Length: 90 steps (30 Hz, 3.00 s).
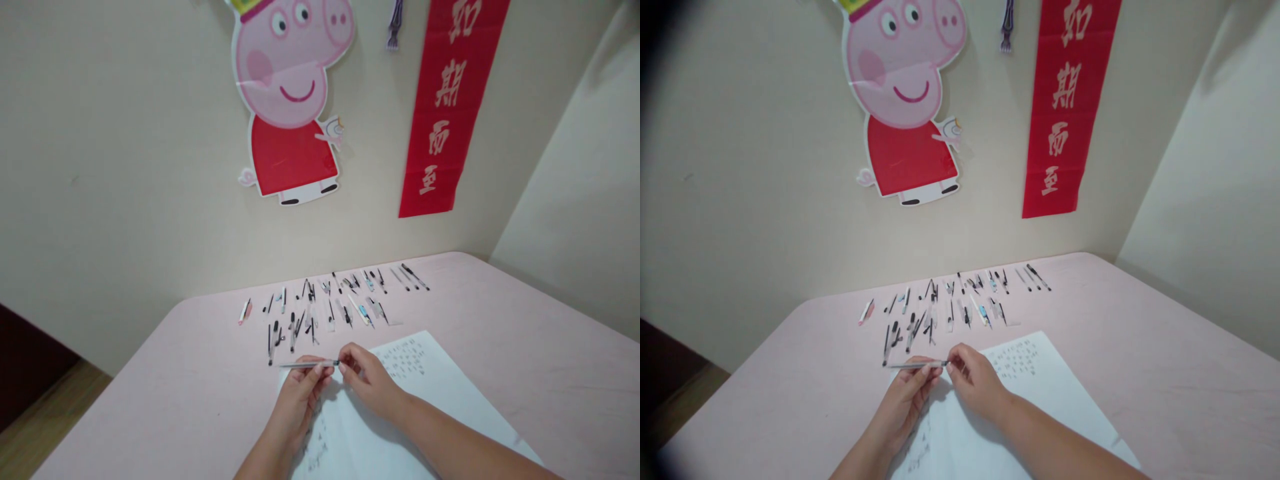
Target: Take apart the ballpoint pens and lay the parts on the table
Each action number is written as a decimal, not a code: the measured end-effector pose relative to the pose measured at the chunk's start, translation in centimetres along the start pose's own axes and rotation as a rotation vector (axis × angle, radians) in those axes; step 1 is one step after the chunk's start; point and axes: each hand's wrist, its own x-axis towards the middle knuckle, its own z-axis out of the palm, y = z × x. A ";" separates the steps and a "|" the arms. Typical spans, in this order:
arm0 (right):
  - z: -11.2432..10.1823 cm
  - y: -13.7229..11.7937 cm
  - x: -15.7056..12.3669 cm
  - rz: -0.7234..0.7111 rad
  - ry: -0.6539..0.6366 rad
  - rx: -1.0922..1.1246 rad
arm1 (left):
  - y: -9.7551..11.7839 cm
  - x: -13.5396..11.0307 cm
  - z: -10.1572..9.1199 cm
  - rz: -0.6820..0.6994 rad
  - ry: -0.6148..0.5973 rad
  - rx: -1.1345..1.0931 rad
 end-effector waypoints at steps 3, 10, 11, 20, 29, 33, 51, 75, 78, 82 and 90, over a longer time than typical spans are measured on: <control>0.1 0.1 0.0 0.009 -0.020 -0.023 | 0.1 -0.1 0.0 -0.015 -0.016 0.003; 0.1 0.4 0.0 0.018 -0.021 -0.022 | -0.1 0.0 -0.2 -0.013 -0.010 -0.003; 0.1 0.3 0.0 0.008 -0.020 -0.023 | -0.1 0.0 -0.2 -0.011 -0.013 -0.001; 0.2 1.0 0.0 -0.020 -0.066 0.000 | 0.2 -0.4 0.2 0.009 -0.041 0.042; 0.3 1.0 0.0 0.006 -0.076 0.022 | 0.0 -0.1 0.0 -0.008 -0.015 0.004; 0.2 0.7 0.0 0.000 -0.063 0.014 | -0.1 0.2 -0.2 -0.003 0.016 -0.064; 1.0 2.1 0.1 -0.019 -0.007 0.032 | -0.3 0.7 -0.5 0.018 0.091 -0.145; 0.7 0.6 0.4 0.003 0.017 0.024 | 0.2 -0.3 0.2 -0.060 -0.060 -0.079; 0.6 0.7 0.6 0.032 0.058 0.041 | 0.1 -0.1 0.1 -0.057 -0.020 -0.089; 0.2 1.2 1.0 0.149 0.122 0.060 | -0.1 0.0 -0.1 -0.049 0.012 -0.107; 0.0 2.0 1.4 0.254 0.227 0.120 | -0.2 0.1 -0.1 -0.072 0.039 -0.118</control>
